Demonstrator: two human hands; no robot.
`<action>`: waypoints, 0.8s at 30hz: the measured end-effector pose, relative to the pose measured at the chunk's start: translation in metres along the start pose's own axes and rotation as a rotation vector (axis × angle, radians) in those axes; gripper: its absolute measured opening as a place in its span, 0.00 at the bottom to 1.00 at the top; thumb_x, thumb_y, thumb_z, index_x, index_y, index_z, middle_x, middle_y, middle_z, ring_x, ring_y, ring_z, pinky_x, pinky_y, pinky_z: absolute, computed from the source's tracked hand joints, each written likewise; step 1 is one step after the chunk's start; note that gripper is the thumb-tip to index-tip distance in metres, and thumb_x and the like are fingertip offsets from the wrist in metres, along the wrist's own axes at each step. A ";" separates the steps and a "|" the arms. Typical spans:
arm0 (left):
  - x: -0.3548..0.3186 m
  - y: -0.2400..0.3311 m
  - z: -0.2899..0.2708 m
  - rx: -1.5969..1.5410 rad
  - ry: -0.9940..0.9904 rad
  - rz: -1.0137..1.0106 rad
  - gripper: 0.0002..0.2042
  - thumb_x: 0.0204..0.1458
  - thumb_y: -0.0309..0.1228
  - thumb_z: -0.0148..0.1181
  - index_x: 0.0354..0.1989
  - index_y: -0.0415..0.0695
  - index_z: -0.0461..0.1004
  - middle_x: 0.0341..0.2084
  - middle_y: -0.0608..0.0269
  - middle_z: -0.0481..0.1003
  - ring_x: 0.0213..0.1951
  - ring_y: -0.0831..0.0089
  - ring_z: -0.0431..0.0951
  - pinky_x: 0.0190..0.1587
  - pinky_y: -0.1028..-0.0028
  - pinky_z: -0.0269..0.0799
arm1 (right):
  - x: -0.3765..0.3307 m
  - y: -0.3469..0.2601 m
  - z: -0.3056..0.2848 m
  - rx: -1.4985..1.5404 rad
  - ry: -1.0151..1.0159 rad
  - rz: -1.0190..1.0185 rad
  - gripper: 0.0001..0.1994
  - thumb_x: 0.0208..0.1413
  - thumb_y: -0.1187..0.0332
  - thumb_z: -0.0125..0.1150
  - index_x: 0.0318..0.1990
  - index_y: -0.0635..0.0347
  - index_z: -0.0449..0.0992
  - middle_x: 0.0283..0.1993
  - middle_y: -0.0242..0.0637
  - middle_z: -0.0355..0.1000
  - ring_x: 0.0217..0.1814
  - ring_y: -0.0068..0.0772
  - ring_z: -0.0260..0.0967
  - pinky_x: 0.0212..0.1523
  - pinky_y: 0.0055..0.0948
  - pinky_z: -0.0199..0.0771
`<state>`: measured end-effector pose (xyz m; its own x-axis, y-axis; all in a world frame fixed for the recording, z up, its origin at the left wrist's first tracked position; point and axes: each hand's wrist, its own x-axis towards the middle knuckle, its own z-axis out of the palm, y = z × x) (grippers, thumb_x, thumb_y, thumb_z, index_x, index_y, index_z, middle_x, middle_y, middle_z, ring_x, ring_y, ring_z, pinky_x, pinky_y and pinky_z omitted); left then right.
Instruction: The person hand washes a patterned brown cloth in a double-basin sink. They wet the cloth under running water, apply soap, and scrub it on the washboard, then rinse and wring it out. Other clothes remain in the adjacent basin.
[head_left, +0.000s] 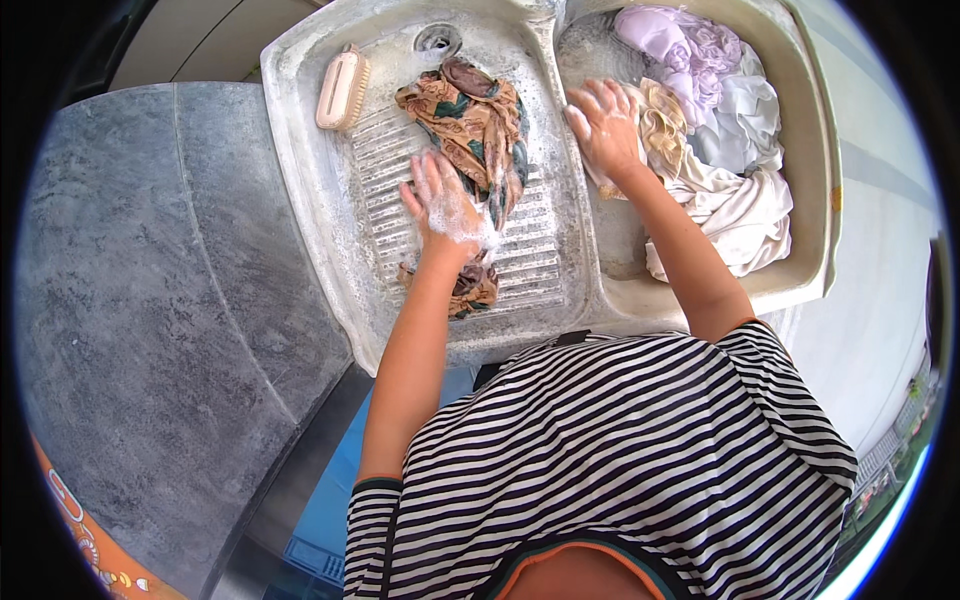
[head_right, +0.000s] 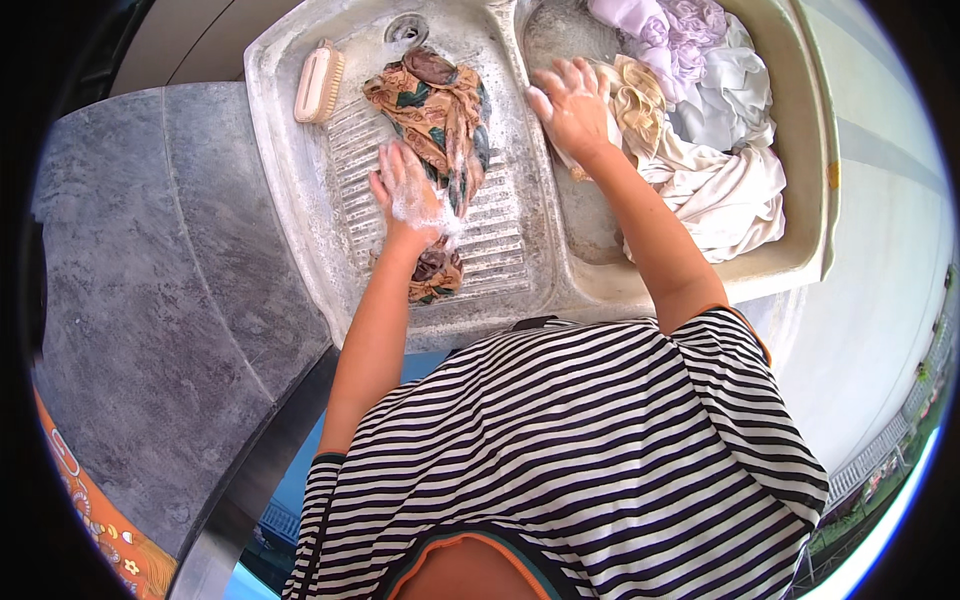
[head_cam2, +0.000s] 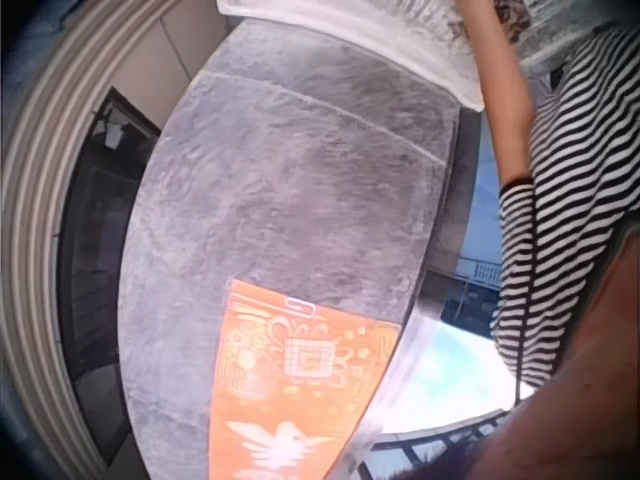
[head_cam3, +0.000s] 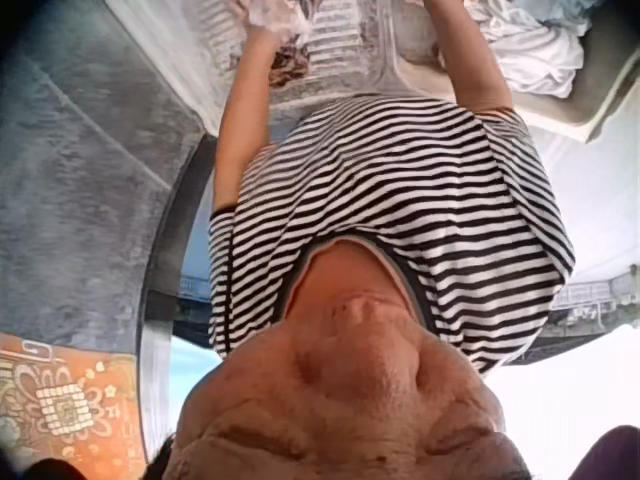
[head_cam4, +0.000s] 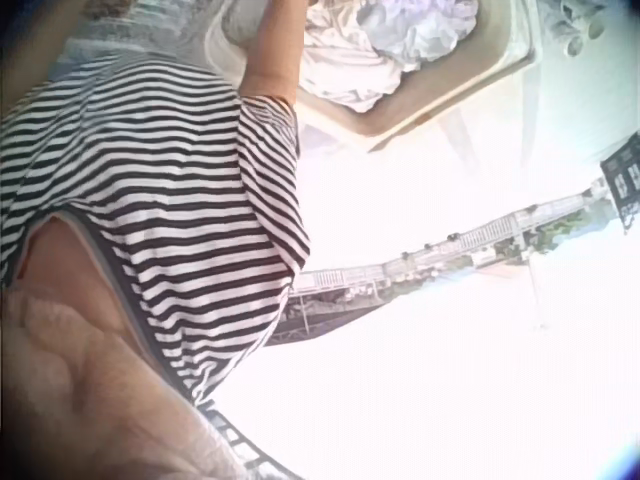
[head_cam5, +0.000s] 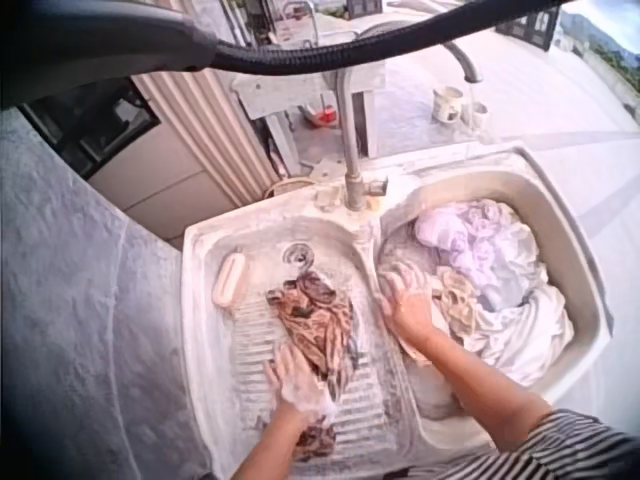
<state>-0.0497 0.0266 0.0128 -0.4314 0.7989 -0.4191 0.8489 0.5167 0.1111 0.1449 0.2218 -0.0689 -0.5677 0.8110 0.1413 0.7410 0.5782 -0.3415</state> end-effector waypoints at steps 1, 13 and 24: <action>0.002 0.000 0.000 -0.006 -0.033 -0.019 0.47 0.52 0.33 0.59 0.75 0.31 0.35 0.77 0.43 0.36 0.78 0.51 0.28 0.74 0.49 0.19 | -0.026 0.011 -0.001 -0.103 -0.152 -0.003 0.23 0.60 0.48 0.58 0.60 0.40 0.73 0.71 0.37 0.62 0.76 0.50 0.51 0.74 0.68 0.40; -0.001 -0.007 0.016 0.047 0.149 -0.016 0.42 0.52 0.30 0.56 0.75 0.34 0.43 0.75 0.47 0.45 0.77 0.51 0.38 0.75 0.52 0.29 | -0.046 0.224 -0.106 -0.833 -0.289 -0.230 0.19 0.61 0.66 0.52 0.60 0.46 0.76 0.69 0.32 0.64 0.76 0.37 0.53 0.70 0.50 0.52; 0.000 0.024 0.004 -0.025 0.186 -0.100 0.36 0.55 0.30 0.60 0.71 0.33 0.51 0.73 0.46 0.50 0.76 0.51 0.41 0.75 0.50 0.34 | -0.087 0.182 0.056 0.833 -0.241 0.839 0.13 0.59 0.62 0.58 0.44 0.60 0.81 0.34 0.42 0.80 0.29 0.39 0.77 0.33 0.35 0.77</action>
<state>-0.0283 0.0378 0.0119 -0.5639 0.7853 -0.2556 0.7923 0.6017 0.1007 0.3093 0.2515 -0.1954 -0.1384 0.8179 -0.5584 0.5028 -0.4277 -0.7512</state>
